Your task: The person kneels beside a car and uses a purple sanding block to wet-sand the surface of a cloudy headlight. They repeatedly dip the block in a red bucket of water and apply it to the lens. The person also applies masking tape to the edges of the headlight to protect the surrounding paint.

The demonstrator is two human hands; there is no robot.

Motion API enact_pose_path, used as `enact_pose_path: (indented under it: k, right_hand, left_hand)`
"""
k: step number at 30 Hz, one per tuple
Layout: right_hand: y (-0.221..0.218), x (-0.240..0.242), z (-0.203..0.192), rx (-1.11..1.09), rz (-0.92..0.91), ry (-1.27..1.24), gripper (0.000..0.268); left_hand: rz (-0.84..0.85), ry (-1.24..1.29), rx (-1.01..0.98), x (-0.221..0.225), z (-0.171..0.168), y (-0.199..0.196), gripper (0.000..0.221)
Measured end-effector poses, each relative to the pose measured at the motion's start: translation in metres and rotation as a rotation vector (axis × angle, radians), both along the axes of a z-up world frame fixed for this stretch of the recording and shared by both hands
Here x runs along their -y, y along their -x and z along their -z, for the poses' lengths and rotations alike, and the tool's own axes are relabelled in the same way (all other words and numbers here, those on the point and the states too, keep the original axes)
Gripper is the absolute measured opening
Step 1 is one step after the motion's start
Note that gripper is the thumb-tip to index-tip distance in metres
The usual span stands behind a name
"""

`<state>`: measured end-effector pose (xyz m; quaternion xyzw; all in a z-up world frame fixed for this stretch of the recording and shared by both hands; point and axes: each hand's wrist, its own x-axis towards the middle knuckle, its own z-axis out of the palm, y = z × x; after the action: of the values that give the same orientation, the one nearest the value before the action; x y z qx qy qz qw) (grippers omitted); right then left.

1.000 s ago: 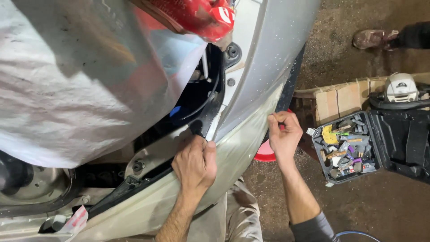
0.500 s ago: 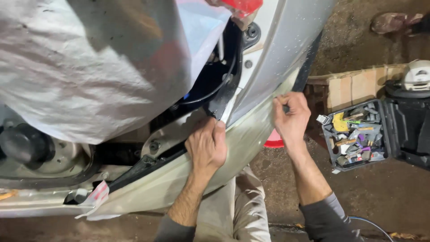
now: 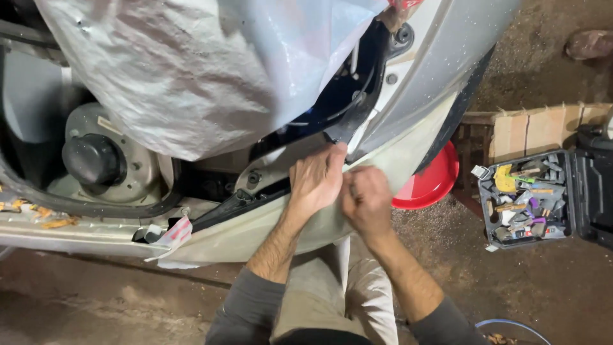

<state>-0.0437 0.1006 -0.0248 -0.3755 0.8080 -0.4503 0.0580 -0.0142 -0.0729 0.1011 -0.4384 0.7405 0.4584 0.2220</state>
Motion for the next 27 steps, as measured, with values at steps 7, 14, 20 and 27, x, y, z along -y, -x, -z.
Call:
enact_pose_path:
  k: [7,14,20,27]
  right_hand:
    - [0.046,-0.034,0.032,-0.104,-0.023,-0.081,0.026]
    - [-0.080,0.005,-0.025,-0.043,-0.009,0.094,0.014]
    - [0.034,-0.043,0.035,-0.187,-0.116,0.035,0.028]
    - [-0.078,-0.045,-0.010,-0.099,-0.016,0.038,0.024]
  left_hand:
    - [0.013,-0.032,0.013,-0.003,-0.011,0.002,0.075]
    - [0.093,-0.054,0.054,-0.006,-0.017,0.000,0.076]
    - [0.078,-0.035,0.053,-0.004,-0.020,0.013,0.077]
    - [0.092,0.028,0.070,-0.009,-0.017,0.008,0.074]
